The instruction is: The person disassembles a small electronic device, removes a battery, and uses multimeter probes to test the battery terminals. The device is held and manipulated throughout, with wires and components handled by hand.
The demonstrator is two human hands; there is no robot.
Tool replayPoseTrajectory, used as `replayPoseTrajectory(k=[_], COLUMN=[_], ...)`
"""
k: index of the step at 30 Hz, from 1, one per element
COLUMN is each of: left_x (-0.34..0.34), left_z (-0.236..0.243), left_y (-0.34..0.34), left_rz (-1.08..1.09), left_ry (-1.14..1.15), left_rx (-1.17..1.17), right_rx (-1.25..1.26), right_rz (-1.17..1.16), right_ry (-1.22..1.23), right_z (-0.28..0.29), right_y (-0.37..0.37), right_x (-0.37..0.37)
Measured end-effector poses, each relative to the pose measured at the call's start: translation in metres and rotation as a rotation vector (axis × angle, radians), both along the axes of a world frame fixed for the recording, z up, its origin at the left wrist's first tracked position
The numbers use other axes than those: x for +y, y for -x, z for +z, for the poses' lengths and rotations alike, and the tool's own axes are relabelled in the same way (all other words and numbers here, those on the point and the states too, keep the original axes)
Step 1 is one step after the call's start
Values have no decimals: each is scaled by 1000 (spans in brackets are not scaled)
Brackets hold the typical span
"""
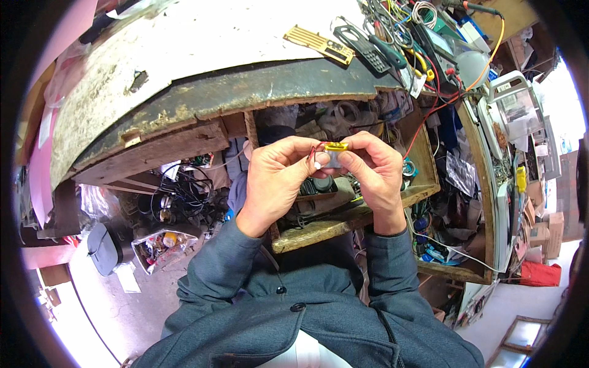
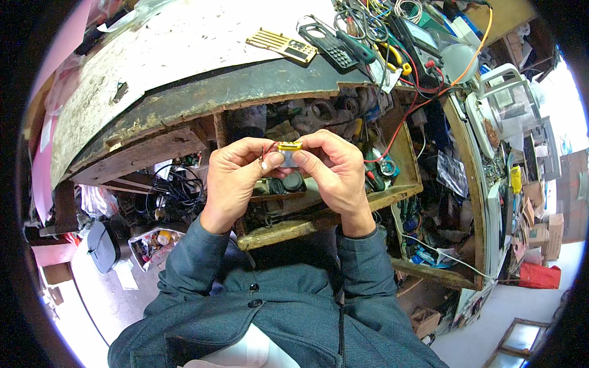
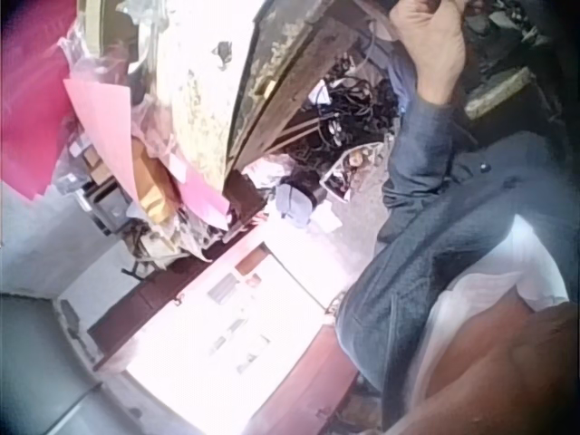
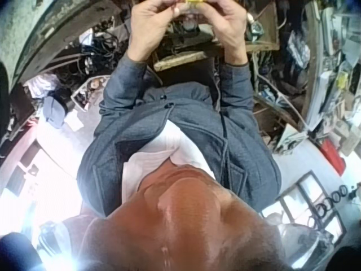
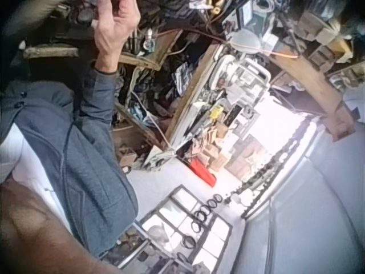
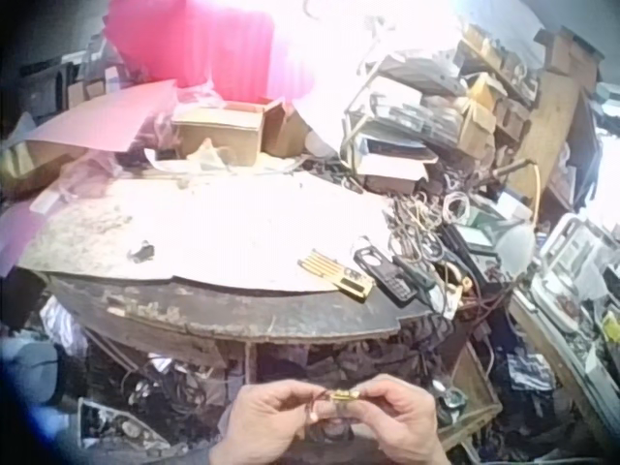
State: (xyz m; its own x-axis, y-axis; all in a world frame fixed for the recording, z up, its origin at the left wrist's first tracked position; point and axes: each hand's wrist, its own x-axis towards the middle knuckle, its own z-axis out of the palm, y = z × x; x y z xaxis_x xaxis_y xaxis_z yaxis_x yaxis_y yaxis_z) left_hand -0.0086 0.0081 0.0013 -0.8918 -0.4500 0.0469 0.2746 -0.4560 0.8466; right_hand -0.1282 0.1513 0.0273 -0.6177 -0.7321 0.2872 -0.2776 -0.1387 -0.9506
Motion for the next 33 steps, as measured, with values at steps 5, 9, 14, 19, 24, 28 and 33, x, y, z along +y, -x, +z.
replayPoseTrajectory(k=[5, 9, 14, 19, 24, 28, 33], left_x=[1, 3, 4, 4, 4, 4, 3], left_z=[2, -2, 6, 5, 4, 3, 3], left_y=[0, 0, -3, -3, -2, -2, -2], left_rz=[27, 84, 63, 19, 17, 25, 14], left_ry=[31, 184, 113, 44, 17, -1, 17], left_rx=[-4, -17, -29, -26, -6, -11, -19], right_rx=[76, 262, 249, 204, 53, -45, -40], right_rz=[-49, -93, -97, -115, -117, -78, -69], right_ry=[-30, 3, 4, -48, -29, -10, -45], right_z=[-3, -1, 0, -2, -2, 0, 1], right_y=[1, -4, -8, -6, -8, -11, -11], right_x=[-1, -8, -8, -6, -6, -7, -7])
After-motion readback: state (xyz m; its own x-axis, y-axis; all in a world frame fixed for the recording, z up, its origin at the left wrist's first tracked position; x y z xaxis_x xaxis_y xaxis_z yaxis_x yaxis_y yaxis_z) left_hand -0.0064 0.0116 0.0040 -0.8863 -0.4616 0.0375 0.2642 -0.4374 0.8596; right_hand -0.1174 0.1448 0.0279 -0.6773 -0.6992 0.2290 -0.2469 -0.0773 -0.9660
